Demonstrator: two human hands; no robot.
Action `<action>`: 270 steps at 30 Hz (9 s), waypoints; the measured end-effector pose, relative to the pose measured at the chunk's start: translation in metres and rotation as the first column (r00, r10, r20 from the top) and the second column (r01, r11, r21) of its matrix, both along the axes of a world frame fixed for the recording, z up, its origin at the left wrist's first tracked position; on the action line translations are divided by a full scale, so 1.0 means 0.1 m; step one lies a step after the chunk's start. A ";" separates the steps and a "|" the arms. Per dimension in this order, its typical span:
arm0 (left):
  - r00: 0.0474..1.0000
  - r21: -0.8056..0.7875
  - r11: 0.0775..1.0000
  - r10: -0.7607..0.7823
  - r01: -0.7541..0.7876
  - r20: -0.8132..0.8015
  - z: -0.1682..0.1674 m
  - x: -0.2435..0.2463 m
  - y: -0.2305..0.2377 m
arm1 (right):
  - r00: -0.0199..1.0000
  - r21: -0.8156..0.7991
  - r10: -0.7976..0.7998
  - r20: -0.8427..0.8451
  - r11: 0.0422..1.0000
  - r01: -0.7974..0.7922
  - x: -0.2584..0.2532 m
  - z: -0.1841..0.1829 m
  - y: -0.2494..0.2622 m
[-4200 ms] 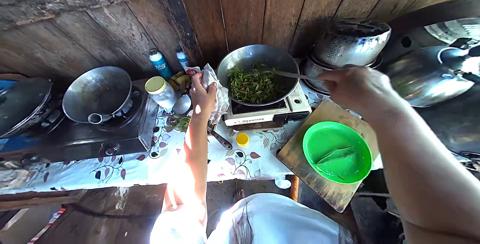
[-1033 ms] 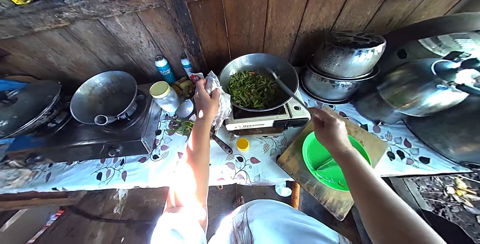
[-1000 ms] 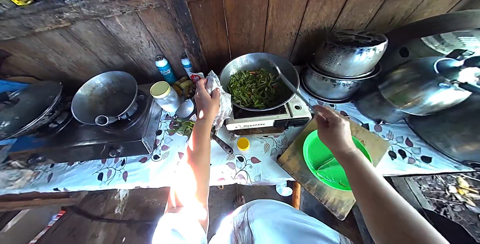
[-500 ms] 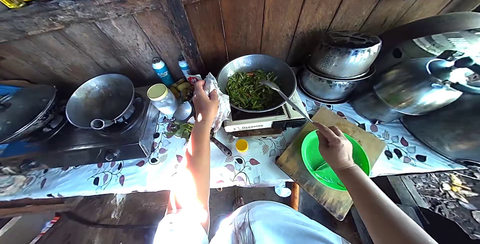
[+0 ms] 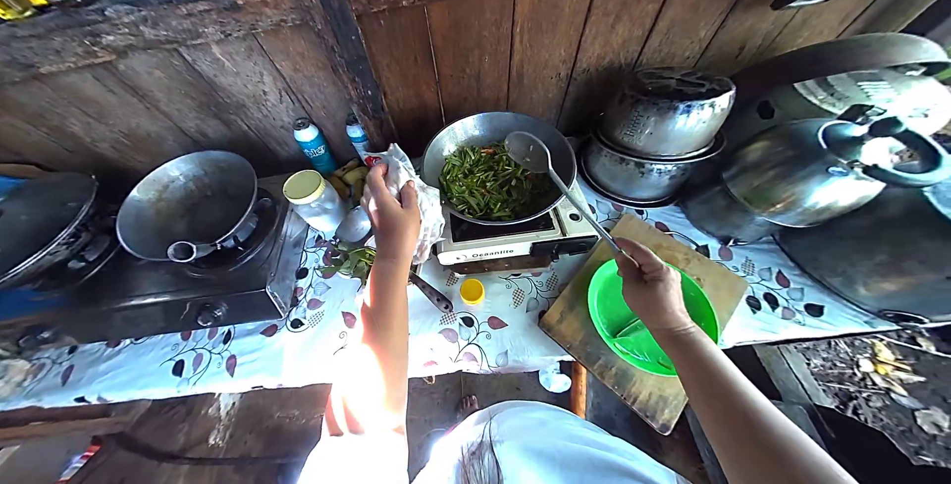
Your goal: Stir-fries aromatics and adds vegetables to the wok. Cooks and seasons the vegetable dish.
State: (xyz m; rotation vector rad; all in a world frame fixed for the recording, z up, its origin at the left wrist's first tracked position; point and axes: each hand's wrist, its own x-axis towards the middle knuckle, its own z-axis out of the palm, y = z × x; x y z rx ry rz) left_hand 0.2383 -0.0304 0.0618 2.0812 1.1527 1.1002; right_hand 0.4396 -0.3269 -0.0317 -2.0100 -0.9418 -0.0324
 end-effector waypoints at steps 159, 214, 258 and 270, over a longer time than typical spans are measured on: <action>0.289 -0.300 0.744 -0.549 0.598 -0.784 -0.97 0.54 -1.03 | 0.859 -0.004 0.322 -0.398 0.936 -0.353 -0.62 -0.84 0.72; 0.718 -0.307 0.768 -0.269 0.562 0.642 0.43 -0.01 -0.40 | 0.711 -0.967 0.699 -0.076 0.122 -0.223 -0.70 0.44 1.35; 0.927 -0.070 0.933 -0.359 0.353 -0.110 0.32 0.07 -0.42 | 0.924 -0.528 0.310 -0.226 0.758 -0.383 -0.20 0.01 0.55; 0.933 -0.089 0.937 -0.347 0.339 -0.094 0.32 0.03 -0.44 | 0.643 -0.205 0.062 -0.763 0.921 -0.332 -0.30 0.07 0.51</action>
